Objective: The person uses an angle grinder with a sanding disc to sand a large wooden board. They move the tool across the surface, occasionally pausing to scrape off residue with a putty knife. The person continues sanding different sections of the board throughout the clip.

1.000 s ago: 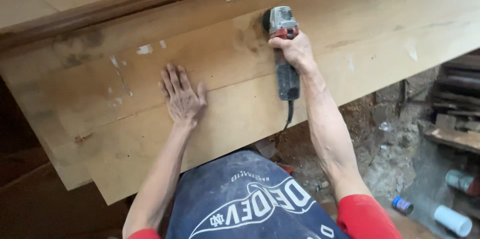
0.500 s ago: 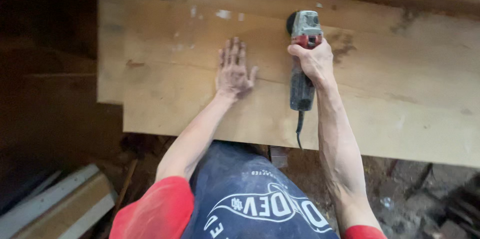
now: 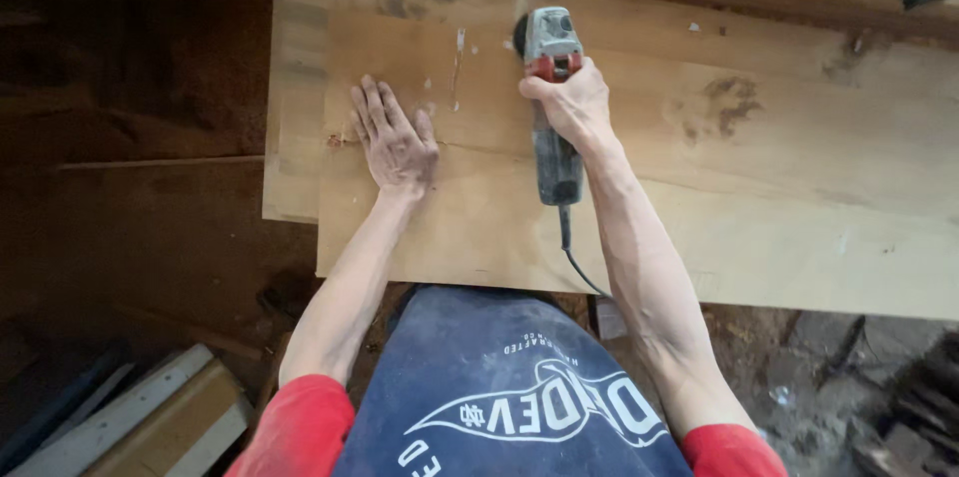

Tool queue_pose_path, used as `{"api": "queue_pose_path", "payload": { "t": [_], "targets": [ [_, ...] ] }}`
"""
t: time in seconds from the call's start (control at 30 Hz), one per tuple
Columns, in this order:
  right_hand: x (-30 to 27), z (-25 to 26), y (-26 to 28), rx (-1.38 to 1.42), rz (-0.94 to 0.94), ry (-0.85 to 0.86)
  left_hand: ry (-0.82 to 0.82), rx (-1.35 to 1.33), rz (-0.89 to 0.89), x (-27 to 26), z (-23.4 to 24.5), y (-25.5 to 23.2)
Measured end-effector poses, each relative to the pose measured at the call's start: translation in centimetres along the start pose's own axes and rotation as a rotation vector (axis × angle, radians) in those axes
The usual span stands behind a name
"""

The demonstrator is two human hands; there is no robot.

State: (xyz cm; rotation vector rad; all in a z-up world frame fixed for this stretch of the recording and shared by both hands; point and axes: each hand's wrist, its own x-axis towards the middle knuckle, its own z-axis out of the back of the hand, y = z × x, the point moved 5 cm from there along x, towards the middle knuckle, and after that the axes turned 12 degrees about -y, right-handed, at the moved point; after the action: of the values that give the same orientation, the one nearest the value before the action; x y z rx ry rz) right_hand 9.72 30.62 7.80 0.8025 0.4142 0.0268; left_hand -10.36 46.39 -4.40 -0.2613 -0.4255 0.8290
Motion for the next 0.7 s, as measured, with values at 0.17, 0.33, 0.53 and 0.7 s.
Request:
{"api": "queue_pose_path", "payload": {
  "t": [0.17,0.33,0.53,0.7],
  "targets": [
    [-0.2,0.2,-0.1,0.132,0.004,-0.045,0.019,-0.006,0.022,1.0,0.5,-0.1],
    [-1.2,0.1,-0.9,0.268,-0.141,-0.046,0.024,-0.041,0.031,1.0,1.1,-0.3],
    [-1.9,-7.4,4.3,0.069,0.013,0.053,0.055,-0.079,0.027,1.1,1.0,0.1],
    [-2.8,-7.3,4.1,-0.024,0.073,0.105,0.050,-0.062,0.037,0.7,1.1,0.3]
  ]
}}
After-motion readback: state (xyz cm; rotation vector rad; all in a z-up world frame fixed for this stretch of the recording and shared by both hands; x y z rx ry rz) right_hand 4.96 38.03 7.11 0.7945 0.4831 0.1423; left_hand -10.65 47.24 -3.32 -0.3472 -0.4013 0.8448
